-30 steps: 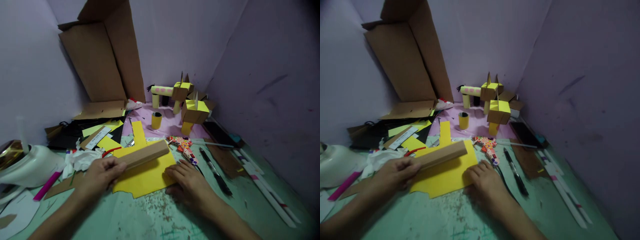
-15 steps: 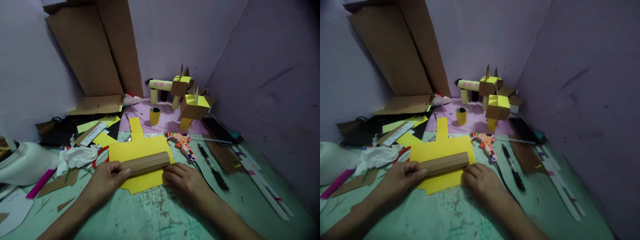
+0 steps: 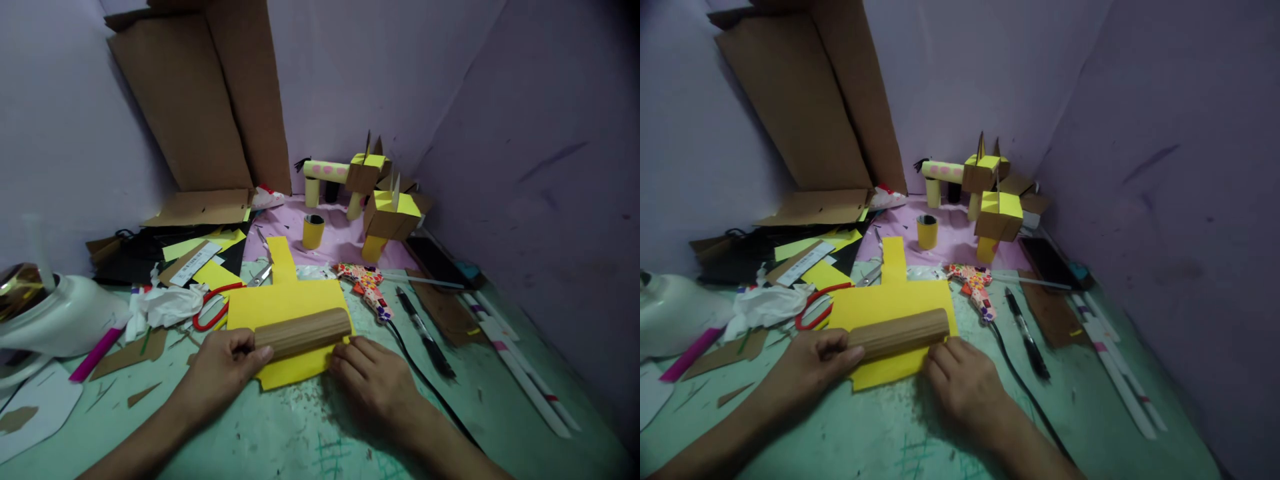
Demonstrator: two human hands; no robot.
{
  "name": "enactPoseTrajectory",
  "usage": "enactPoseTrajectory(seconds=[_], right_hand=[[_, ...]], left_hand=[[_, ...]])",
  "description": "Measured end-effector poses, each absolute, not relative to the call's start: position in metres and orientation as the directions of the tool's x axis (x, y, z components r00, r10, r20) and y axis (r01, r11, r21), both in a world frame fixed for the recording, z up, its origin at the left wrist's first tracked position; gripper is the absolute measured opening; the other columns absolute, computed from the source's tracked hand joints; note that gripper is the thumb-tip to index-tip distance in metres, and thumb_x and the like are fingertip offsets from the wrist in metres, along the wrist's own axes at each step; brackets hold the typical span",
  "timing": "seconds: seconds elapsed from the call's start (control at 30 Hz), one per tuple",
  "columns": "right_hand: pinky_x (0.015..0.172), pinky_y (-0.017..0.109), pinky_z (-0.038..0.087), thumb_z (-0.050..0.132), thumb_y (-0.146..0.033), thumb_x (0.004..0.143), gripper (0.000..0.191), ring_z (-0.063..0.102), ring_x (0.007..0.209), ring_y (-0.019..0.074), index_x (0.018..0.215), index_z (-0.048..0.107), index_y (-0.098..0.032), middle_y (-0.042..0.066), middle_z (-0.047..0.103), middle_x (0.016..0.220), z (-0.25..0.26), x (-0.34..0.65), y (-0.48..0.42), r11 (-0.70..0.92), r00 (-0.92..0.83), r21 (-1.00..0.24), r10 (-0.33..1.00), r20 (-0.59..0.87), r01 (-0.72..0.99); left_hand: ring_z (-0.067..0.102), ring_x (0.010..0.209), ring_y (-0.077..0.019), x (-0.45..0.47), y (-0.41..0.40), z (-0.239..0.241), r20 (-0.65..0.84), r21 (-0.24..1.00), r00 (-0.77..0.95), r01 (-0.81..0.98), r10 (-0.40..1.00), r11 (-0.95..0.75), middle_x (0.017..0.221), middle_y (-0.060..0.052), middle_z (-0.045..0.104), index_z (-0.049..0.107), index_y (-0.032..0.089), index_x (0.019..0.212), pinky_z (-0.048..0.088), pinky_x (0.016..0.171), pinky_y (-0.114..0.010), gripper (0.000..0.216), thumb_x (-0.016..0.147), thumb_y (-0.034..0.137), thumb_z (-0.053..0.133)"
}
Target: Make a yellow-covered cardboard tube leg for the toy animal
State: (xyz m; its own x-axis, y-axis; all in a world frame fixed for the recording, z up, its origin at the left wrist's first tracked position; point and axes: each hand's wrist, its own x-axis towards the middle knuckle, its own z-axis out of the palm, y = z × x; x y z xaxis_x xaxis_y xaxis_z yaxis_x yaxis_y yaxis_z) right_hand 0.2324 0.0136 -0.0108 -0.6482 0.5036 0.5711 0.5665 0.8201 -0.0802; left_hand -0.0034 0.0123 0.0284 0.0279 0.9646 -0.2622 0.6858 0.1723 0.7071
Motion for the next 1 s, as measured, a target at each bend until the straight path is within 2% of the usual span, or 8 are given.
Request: enactPoseTrajectory(seconds=[0.23, 0.4, 0.53, 0.7, 0.8, 0.87, 0.93, 1.0], right_hand=[[0.078, 0.032, 0.055, 0.058, -0.01, 0.078, 0.011, 0.066, 0.077, 0.0185, 0.078, 0.065, -0.019, 0.005, 0.075, 0.087, -0.013, 0.244, -0.019, 0.768, -0.529, -0.067, 0.5, 0.686, 0.637], [0.11, 0.049, 0.029, 0.049, -0.011, 0.087, 0.018, 0.063, 0.096, 0.019, 0.08, 0.063, -0.021, 0.005, 0.073, 0.099, -0.017, 0.244, -0.016, 0.741, -0.481, -0.08, 0.51, 0.713, 0.667], [0.1, 0.05, 0.043, 0.045, -0.009, 0.088, 0.019, 0.061, 0.106, 0.0226, 0.08, 0.059, -0.018, 0.011, 0.071, 0.103, -0.02, 0.241, -0.012, 0.729, -0.443, -0.153, 0.553, 0.705, 0.667], [0.083, 0.044, 0.056, 0.049, -0.01, 0.086, 0.013, 0.065, 0.098, 0.0246, 0.082, 0.059, -0.017, 0.014, 0.072, 0.101, -0.016, 0.241, -0.009, 0.735, -0.454, -0.225, 0.597, 0.662, 0.64], [0.084, 0.045, 0.056, 0.049, -0.009, 0.086, 0.014, 0.065, 0.098, 0.0245, 0.082, 0.058, -0.018, 0.013, 0.072, 0.102, -0.013, 0.242, -0.009, 0.721, -0.443, -0.27, 0.63, 0.638, 0.638], [0.083, 0.047, 0.056, 0.048, -0.009, 0.086, 0.013, 0.066, 0.097, 0.0252, 0.082, 0.057, -0.018, 0.014, 0.072, 0.102, -0.013, 0.242, -0.009, 0.721, -0.443, -0.267, 0.629, 0.639, 0.639], [0.083, 0.048, 0.056, 0.048, -0.01, 0.086, 0.012, 0.066, 0.096, 0.0256, 0.082, 0.057, -0.018, 0.015, 0.072, 0.102, -0.014, 0.242, -0.01, 0.724, -0.448, -0.254, 0.621, 0.643, 0.641], [0.083, 0.048, 0.055, 0.048, -0.01, 0.087, 0.012, 0.067, 0.096, 0.0251, 0.083, 0.056, -0.018, 0.014, 0.072, 0.102, -0.015, 0.242, -0.01, 0.728, -0.454, -0.248, 0.618, 0.642, 0.64]], left_hand=[[0.036, 0.05, -0.0128, 0.007, -0.004, 0.031, -0.387, 0.633, 0.128, 0.757, 0.913, 0.163, 0.05, 0.006, 0.036, 0.037, 0.022, 0.049, 0.024, 0.048, -0.025, 0.03, 0.069, 0.04, 0.049], [0.035, 0.05, -0.0125, 0.005, -0.002, 0.027, -0.418, 0.616, 0.145, 0.771, 0.897, 0.163, 0.051, 0.006, 0.036, 0.037, 0.022, 0.05, 0.024, 0.048, -0.025, 0.029, 0.069, 0.04, 0.049], [0.034, 0.049, -0.0118, 0.006, -0.003, 0.023, -0.376, 0.622, 0.145, 0.771, 0.915, 0.133, 0.049, 0.006, 0.037, 0.038, 0.022, 0.048, 0.022, 0.047, -0.024, 0.03, 0.069, 0.039, 0.051], [0.04, 0.047, -0.0129, -0.001, 0.0, 0.028, -0.368, 0.6, 0.132, 0.79, 0.921, 0.126, 0.046, 0.005, 0.041, 0.042, 0.022, 0.049, 0.025, 0.045, -0.024, 0.033, 0.071, 0.043, 0.054], [0.053, 0.057, -0.0163, -0.014, 0.0, 0.032, -0.132, 0.634, 0.131, 0.773, 0.983, -0.018, 0.062, 0.001, 0.056, 0.054, 0.021, 0.07, 0.04, 0.051, -0.026, 0.025, 0.076, 0.046, 0.054], [0.06, 0.084, -0.023, -0.018, -0.004, 0.031, 0.117, 0.598, 0.228, 0.761, 0.967, -0.252, 0.097, -0.006, 0.064, 0.055, 0.023, 0.096, 0.049, 0.07, -0.034, 0.031, 0.075, 0.045, 0.061], [0.053, 0.111, -0.0296, -0.015, -0.009, 0.027, 0.261, 0.503, 0.388, 0.727, 0.884, -0.468, 0.124, -0.011, 0.054, 0.05, 0.025, 0.113, 0.047, 0.086, -0.043, 0.049, 0.071, 0.042, 0.068], [0.048, 0.117, -0.0329, -0.004, -0.014, 0.02, 0.3, 0.42, 0.512, 0.686, 0.805, -0.594, 0.129, -0.016, 0.05, 0.046, 0.022, 0.12, 0.045, 0.09, -0.049, 0.054, 0.072, 0.034, 0.068]])
